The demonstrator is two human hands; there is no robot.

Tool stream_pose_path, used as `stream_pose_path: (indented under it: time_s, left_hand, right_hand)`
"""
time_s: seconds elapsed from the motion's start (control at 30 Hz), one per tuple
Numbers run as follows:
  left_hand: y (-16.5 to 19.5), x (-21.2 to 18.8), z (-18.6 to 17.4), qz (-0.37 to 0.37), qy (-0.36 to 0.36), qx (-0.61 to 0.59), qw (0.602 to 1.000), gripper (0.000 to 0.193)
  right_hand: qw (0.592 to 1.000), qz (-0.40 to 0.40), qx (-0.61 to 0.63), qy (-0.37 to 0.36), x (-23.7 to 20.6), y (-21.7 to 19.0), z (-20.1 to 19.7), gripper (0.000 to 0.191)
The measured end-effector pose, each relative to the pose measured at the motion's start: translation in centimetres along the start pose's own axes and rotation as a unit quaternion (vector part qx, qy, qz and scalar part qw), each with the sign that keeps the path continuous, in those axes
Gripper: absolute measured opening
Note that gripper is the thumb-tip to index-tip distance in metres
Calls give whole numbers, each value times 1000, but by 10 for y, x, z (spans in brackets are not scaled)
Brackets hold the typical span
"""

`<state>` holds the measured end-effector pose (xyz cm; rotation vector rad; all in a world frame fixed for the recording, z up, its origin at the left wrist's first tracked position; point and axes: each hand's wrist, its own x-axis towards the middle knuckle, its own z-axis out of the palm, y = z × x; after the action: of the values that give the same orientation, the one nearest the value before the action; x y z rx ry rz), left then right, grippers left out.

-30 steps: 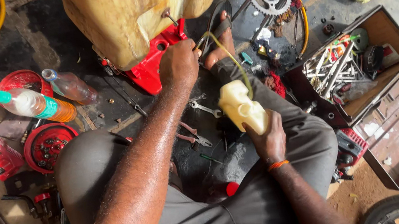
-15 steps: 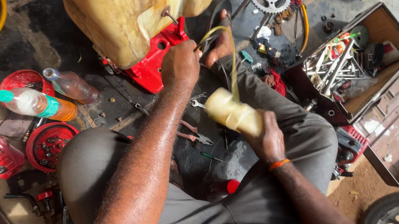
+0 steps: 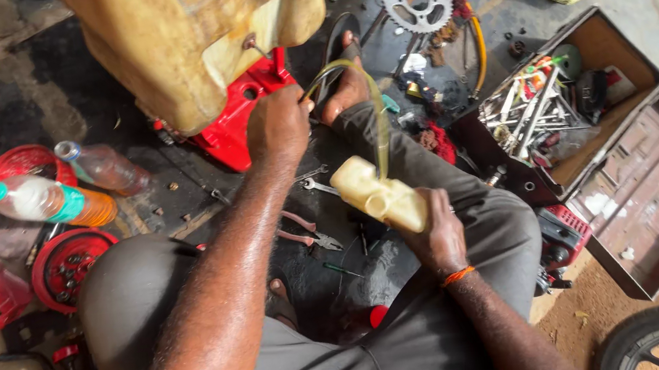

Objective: The person sits on the floor of a repair workshop and works on a small plastic fuel tank. They attach a hose to the tank's outlet, wipe the tank with a cloth, fit the tank onto the red base of a power sprayer machine, and tighten the fitting with a spanner.

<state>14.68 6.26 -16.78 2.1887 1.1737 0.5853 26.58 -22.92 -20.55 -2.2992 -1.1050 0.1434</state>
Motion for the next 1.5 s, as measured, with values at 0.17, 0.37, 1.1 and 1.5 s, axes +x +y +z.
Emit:
stream_pose_path:
  time_s: [0.17, 0.37, 1.1, 1.5]
  left_hand:
    - [7, -2, -5, 4, 23, 14, 1000, 19]
    - [14, -5, -10, 28, 32, -23, 999, 19]
    - [63, -2, -6, -9, -22, -55, 998, 18]
    - [34, 9, -6, -17, -7, -30, 999, 22]
  right_hand:
    - [1000, -6, 9, 0, -2, -6, -10, 69]
    - [998, -25, 19, 52, -1, -22, -50, 71]
    - [989, -43, 32, 136, 7, 8, -98, 69]
    - [997, -59, 25, 48, 14, -3, -39, 68]
